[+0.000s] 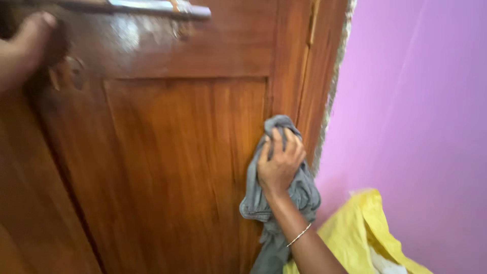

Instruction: The person sprays a cleaning solution from a small bottle onto a wooden door and then wipes the surface with a grey cloth. The person cleans the door panels, the metal latch, and the lower edges of the door.

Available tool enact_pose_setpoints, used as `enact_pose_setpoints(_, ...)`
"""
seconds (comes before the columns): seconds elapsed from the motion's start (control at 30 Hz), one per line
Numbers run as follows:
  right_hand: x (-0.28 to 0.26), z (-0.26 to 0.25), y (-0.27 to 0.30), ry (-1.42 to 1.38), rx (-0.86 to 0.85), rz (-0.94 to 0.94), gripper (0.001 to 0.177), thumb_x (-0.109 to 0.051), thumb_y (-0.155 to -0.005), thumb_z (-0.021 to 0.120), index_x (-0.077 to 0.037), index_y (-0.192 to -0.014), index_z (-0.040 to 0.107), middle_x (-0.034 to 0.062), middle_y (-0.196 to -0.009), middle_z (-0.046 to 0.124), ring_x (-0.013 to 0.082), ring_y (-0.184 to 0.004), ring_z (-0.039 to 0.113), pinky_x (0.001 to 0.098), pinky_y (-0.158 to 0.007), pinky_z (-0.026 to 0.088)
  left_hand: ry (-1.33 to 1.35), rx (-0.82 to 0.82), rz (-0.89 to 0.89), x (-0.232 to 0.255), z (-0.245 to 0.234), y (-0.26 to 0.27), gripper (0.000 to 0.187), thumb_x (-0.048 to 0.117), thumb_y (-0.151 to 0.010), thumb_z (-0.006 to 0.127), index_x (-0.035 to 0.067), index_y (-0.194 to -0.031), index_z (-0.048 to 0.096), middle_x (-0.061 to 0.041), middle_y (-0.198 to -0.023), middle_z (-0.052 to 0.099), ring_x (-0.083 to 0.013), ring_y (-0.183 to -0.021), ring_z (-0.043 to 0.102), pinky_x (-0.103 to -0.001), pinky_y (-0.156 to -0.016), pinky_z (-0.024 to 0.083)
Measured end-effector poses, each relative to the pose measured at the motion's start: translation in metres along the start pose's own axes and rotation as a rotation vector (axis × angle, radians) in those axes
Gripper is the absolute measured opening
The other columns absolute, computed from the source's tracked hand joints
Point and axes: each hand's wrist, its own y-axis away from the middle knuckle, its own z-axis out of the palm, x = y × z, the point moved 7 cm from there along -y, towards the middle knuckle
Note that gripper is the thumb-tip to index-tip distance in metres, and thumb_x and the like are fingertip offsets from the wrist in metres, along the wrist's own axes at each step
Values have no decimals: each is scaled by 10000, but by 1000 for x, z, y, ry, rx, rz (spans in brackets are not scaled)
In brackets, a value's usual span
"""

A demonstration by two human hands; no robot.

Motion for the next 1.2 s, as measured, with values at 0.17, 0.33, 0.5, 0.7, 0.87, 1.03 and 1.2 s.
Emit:
enact_pose_setpoints(0.17,-112,12,-62,-201,7,-227,353,-215,-972,705,-127,-1309,645,117,-1312,589,344,-1298,519,524,-1104,389,-266,135,138,29,-44,3,361,108,-941,676,-26,-1262,579,-226,-1239,623,-383,-1216,588,-470,-1074,475)
enact_pose_setpoints(0.33,-193,5,-57,-320,31,-149,379,-273,-1009,679,-108,-1344,614,143,-1376,546,353,-1343,480,509,-1136,347,-431,175,151,51,-58,56,460,95,-912,705,63,-1356,591,-186,-1397,544,-352,-1367,465,-476,-1166,424)
enact_pose_setpoints(0.5,-223,4,-49,-348,-87,-178,452,-274,-1009,643,-80,-1413,587,155,-1440,514,361,-1418,417,517,-1221,286,-162,130,-251,44,-47,152,545,159,-931,738,107,-1441,553,-136,-1418,526,-328,-1398,426,-523,-1242,375)
enact_pose_setpoints(0.7,-236,1,-52,-412,-175,-192,710,-196,-744,662,-64,-1427,521,215,-1428,453,413,-1419,350,552,-1220,218,-142,123,-483,64,-44,266,344,153,-891,708,154,-1233,670,-110,-1428,581,-344,-1407,430,-499,-1206,356)
enact_pose_setpoints(0.87,-250,9,-27,-455,-330,-290,842,-101,-656,623,-87,-1488,491,237,-1463,421,438,-1430,333,550,-1213,225,-169,106,-594,65,-41,331,256,135,-885,690,208,-1129,721,-38,-1375,610,-291,-1384,501,-433,-1192,434)
enact_pose_setpoints(1.03,-257,-5,17,-378,-357,-463,773,-50,-754,656,-82,-1508,488,215,-1444,403,436,-1417,342,566,-1193,268,-77,27,-520,71,-29,360,455,153,-834,682,162,-1288,659,-96,-1411,552,-340,-1328,504,-454,-1134,433)
enact_pose_setpoints(1.2,-277,-22,9,-322,-292,-725,611,-24,-871,658,-90,-1471,561,151,-1448,463,394,-1396,412,547,-1166,347,-149,-109,-492,64,-29,362,634,175,-799,670,134,-1422,559,-94,-1508,487,-306,-1385,460,-489,-1124,376)
